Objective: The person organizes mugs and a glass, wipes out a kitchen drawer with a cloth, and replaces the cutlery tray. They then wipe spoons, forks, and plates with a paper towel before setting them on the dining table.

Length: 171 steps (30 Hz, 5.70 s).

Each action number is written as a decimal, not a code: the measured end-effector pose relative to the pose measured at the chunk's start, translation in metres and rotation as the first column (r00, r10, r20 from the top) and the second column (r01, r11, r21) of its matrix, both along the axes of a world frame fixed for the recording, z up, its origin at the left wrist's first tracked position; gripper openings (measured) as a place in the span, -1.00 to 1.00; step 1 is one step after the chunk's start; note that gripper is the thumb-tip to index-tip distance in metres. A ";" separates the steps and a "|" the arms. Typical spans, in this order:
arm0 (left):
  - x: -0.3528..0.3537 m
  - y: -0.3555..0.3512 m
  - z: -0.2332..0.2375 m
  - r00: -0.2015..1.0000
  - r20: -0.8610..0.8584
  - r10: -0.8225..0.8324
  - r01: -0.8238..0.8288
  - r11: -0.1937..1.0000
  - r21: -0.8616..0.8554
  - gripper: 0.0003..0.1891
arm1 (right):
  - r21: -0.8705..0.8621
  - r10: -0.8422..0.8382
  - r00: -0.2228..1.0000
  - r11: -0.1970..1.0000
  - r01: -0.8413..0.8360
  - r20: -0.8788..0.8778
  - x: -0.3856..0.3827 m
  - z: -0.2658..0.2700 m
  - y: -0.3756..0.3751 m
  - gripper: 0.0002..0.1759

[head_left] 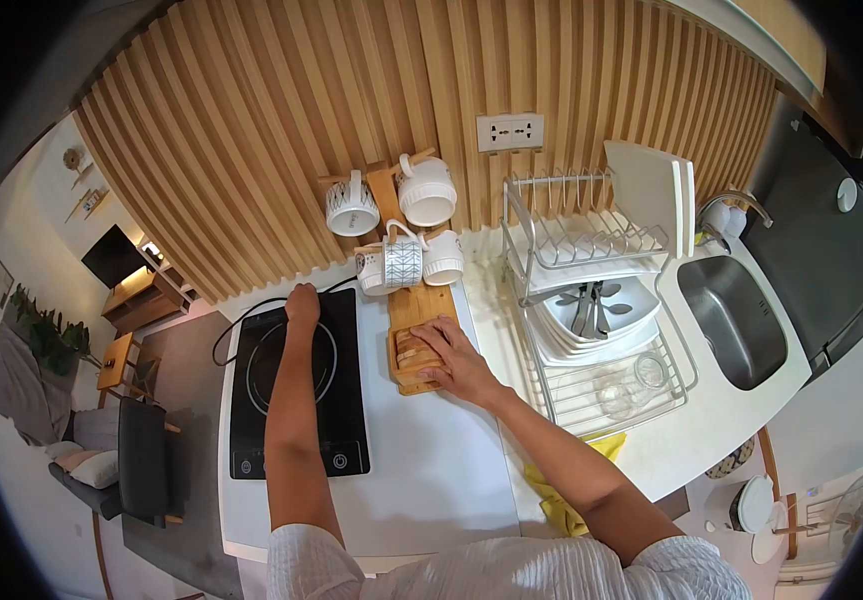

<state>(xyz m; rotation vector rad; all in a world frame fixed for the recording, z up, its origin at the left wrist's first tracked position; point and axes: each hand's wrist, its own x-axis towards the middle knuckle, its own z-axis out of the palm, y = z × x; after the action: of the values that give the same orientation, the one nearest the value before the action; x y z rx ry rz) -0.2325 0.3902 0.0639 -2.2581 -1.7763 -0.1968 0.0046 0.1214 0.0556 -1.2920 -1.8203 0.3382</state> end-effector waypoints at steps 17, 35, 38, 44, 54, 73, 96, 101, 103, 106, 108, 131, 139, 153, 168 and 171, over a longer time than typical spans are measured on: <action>-0.003 -0.104 -0.013 0.971 0.179 -0.159 0.139 0.983 0.123 -0.50 | 0.073 -0.093 0.986 0.994 0.083 0.139 0.011 0.039 -0.075 -0.39; 0.054 -0.249 0.064 0.773 0.360 -0.522 0.394 0.840 0.374 -0.64 | -0.112 -0.622 0.730 0.735 0.669 0.282 0.193 0.037 -0.224 -0.25; 0.060 -0.295 0.068 0.723 0.394 -0.568 0.469 0.822 0.324 -0.65 | -0.044 -0.688 0.712 0.714 0.699 0.143 0.189 0.040 -0.234 -0.25; 0.085 -0.385 0.038 0.503 0.637 -0.584 0.513 0.795 0.323 -0.54 | -0.192 -0.416 0.409 0.852 0.487 -0.812 0.162 0.063 -0.251 -0.43; 0.146 -0.437 0.002 -0.314 0.947 0.067 0.712 0.677 0.188 -0.16 | -0.089 -0.296 -0.336 0.853 -0.515 -0.894 0.016 0.002 -0.213 -0.38; 0.085 -0.371 -0.021 -0.168 0.973 -0.161 0.352 0.912 0.212 -0.21 | -0.312 -0.203 0.468 0.935 -0.167 -0.860 -0.011 -0.021 -0.227 -0.69; 0.089 -0.353 -0.037 -0.195 0.971 -0.142 0.242 0.952 0.188 -0.26 | -0.290 -0.627 0.751 0.694 0.659 0.205 0.221 0.043 -0.040 -0.43; 0.092 -0.351 -0.039 -0.095 0.979 -0.182 0.175 0.965 0.196 -0.25 | -0.378 -0.574 0.761 0.661 0.648 0.301 0.216 0.051 -0.035 -0.38; 0.093 -0.352 -0.038 -0.093 0.980 -0.176 0.162 0.968 0.189 -0.24 | -0.579 -0.610 0.740 0.507 0.639 0.282 0.209 0.067 -0.043 -0.46; 0.096 -0.358 -0.033 -0.063 0.981 -0.182 0.141 0.972 0.189 -0.21 | -0.572 -0.628 0.724 0.495 0.654 0.284 0.210 0.074 -0.045 -0.48; 0.099 -0.376 -0.020 -0.034 0.980 -0.195 0.127 0.972 0.198 -0.19 | -0.570 -0.654 0.705 0.479 0.668 0.276 0.216 0.073 -0.044 -0.45; 0.287 -0.265 0.037 0.638 -0.179 -0.749 0.743 0.538 0.398 -0.86 | -0.530 -0.190 0.694 0.788 -0.314 -0.695 0.271 0.074 -0.210 -0.74; 0.243 -0.353 0.055 0.728 0.152 -0.669 0.577 0.717 0.391 -0.77 | -0.267 -0.145 0.350 0.905 -0.331 -0.925 0.196 0.020 -0.227 -0.75; 0.130 -0.577 0.014 0.293 0.895 -0.335 0.316 0.918 0.240 -0.80 | -0.188 0.025 0.592 0.936 -0.296 -0.805 0.028 0.039 -0.264 -0.62; -0.169 -0.556 -0.172 0.816 0.413 -0.405 0.378 0.914 0.150 -0.62 | -0.219 -0.047 0.935 0.967 0.131 0.352 -0.169 -0.127 -0.348 -0.54; -0.166 -0.560 -0.168 0.806 0.444 -0.392 0.364 0.919 0.150 -0.59 | -0.186 -0.179 0.920 0.949 0.255 0.349 -0.183 -0.141 -0.352 -0.55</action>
<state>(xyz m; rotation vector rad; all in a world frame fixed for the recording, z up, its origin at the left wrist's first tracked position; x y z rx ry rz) -0.3987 -0.1695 -0.1043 -2.6629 -1.4440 -0.9331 -0.1781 -0.2304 -0.0859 -1.7861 -1.9243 0.2218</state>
